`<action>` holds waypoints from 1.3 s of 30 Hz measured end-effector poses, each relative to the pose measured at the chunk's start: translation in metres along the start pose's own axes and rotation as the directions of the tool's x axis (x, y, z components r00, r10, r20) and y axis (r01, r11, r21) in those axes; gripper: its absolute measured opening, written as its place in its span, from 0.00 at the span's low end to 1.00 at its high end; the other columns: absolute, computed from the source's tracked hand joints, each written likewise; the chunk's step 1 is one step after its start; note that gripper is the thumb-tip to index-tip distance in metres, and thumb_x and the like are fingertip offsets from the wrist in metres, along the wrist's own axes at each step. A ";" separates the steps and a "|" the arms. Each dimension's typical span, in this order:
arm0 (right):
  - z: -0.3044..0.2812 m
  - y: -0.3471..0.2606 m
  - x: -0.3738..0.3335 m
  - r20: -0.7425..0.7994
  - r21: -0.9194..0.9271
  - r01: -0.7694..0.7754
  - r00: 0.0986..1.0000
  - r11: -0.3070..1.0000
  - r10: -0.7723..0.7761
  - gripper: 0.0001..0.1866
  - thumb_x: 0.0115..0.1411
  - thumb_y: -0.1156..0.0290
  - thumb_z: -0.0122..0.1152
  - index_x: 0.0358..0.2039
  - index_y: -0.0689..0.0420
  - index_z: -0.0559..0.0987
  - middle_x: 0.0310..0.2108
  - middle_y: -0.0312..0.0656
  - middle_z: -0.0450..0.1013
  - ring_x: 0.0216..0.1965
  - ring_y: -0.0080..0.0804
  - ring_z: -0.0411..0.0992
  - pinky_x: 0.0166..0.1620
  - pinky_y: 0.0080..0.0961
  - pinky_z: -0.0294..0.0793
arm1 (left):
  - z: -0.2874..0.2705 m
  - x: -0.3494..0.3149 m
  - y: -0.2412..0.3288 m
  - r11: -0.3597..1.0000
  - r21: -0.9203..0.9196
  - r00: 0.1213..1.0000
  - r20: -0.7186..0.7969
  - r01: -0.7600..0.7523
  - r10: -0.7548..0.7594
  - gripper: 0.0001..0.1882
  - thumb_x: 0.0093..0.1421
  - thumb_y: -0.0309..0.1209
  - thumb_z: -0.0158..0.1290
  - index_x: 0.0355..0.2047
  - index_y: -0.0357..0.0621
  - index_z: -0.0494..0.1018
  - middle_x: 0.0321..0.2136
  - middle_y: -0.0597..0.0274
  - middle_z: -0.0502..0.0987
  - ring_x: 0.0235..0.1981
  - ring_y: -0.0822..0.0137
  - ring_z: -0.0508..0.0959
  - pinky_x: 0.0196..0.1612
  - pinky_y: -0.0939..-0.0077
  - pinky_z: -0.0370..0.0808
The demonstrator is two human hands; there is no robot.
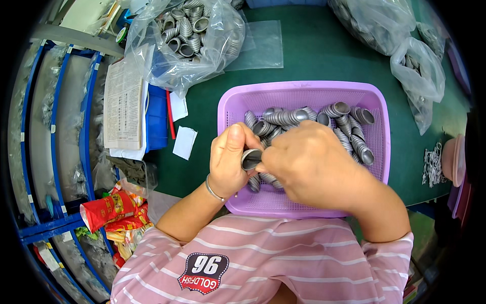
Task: The person assembles small, coiled metal springs by hand, inserting them into a cylindrical metal tube. They repeatedly pick up springs from a purple basket, align them with the tube, and push them inside. The person occasionally uses a small tool to adjust the springs within the tube. The task is performed at a workbench with various supplies visible in the background.
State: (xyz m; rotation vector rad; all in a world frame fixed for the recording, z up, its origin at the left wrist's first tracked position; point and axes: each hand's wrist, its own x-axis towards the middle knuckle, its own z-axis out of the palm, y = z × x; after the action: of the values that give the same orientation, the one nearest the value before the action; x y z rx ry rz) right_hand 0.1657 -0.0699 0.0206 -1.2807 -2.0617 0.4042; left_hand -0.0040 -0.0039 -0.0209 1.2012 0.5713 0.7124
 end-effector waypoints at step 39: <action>0.005 -0.018 -0.002 -0.055 0.041 -0.236 0.970 0.971 0.238 0.05 0.48 0.74 0.56 0.22 0.62 0.72 0.18 0.47 0.72 0.21 0.44 0.74 0.23 0.38 0.72 | 0.002 0.004 -0.004 0.979 0.047 0.927 -0.315 -0.197 0.202 0.26 0.72 0.45 0.31 0.26 0.39 0.66 0.13 0.65 0.65 0.11 0.78 0.62 0.14 0.83 0.59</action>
State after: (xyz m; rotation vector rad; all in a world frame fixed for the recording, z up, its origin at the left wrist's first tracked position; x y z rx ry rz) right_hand 0.1506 -0.0795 0.0267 -1.5070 -1.8498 0.4992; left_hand 0.0009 -0.0034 -0.0237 1.1755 0.7284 1.0910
